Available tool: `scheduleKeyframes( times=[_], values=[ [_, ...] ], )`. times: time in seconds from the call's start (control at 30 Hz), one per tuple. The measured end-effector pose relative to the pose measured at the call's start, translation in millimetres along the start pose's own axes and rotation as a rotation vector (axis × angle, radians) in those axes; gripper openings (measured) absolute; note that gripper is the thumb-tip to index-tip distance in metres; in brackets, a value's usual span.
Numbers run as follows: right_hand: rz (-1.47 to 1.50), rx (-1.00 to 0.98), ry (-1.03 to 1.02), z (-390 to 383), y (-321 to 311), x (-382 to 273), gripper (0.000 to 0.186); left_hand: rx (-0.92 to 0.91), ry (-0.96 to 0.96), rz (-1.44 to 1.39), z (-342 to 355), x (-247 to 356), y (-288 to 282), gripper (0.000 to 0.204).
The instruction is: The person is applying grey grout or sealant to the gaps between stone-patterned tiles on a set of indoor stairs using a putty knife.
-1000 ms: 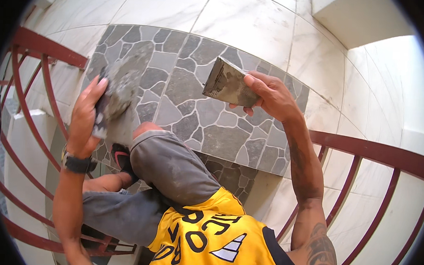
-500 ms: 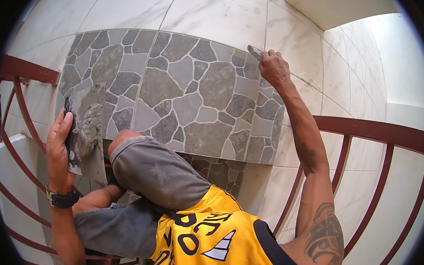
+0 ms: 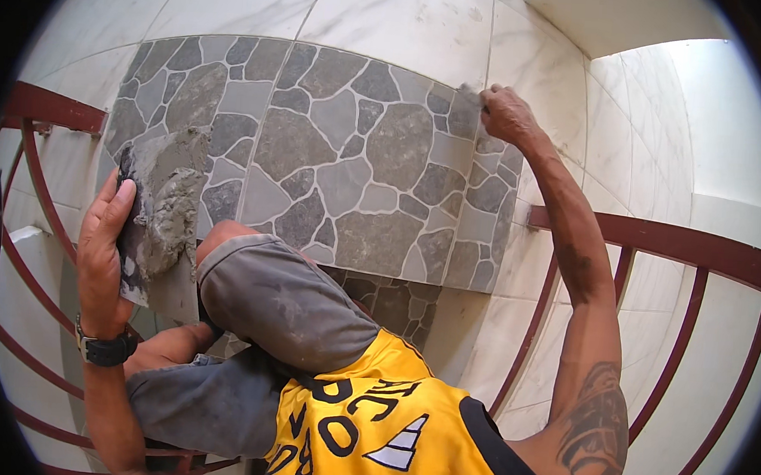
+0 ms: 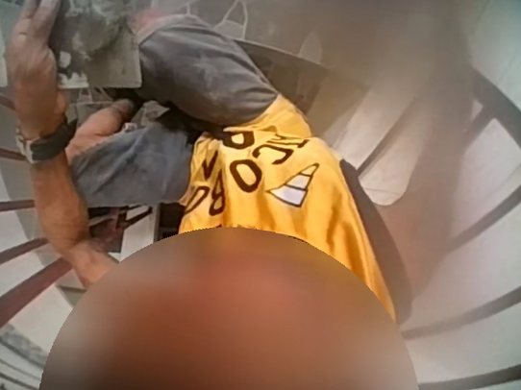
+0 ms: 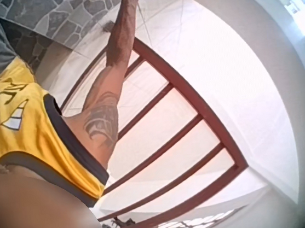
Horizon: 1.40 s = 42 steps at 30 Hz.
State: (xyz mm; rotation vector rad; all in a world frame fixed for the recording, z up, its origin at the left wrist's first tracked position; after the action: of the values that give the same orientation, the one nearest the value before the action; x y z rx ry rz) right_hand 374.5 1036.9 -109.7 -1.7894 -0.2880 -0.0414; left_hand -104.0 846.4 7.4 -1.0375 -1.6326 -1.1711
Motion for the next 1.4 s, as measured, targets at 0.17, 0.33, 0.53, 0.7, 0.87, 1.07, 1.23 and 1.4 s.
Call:
scheduleKeyframes(
  times=[0.17,0.33,0.53,0.7,0.87,1.07,1.23,1.4],
  values=[
    [-0.211,0.151,-0.011,8.7,39.7,-13.7,0.022,-0.061,-0.019,0.023,-1.0,4.5,-6.5,0.049],
    [-0.101,-0.079,-0.112,5.1,7.9,-33.3,0.021,-0.048,-0.032,0.018,-1.0,1.3,-6.4,0.049],
    [-0.319,0.165,-0.137,15.0,46.6,-58.5,0.020,-0.036,-0.049,-0.026,-0.4,-3.3,-5.6,0.048],
    [-0.077,-0.094,-0.211,16.2,3.2,-68.2,0.022,-0.056,-0.024,-0.060,-1.0,0.9,3.1,0.027],
    [-0.329,0.121,-0.098,21.7,32.0,-86.5,0.019,-0.062,-0.023,-0.142,3.1,-3.3,11.2,0.027],
    [0.015,-0.024,-0.068,46.9,-23.6,-81.0,0.019,-0.051,-0.018,-0.102,5.6,-4.1,9.0,0.027],
    [-0.355,0.152,-0.134,35.6,5.6,-90.9,0.029,-0.121,-0.026,-0.151,10.8,-9.5,4.4,0.031],
    [0.067,-0.152,0.144,54.5,-37.9,-23.9,0.030,-0.090,-0.025,-0.132,8.5,-9.7,-3.9,0.033]
  ],
)
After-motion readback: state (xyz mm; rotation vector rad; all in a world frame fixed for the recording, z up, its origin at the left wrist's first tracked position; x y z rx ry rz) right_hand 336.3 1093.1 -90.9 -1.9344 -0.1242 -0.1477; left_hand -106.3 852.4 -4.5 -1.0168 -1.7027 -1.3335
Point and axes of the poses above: each hand's wrist, its own z-axis towards the middle knuckle, its own y-axis out of the palm, x = y × z, the point moved 6 cm from there along z, towards the middle knuckle, and after that the axes turned 15 degrees about y, right-handed, at the moved point
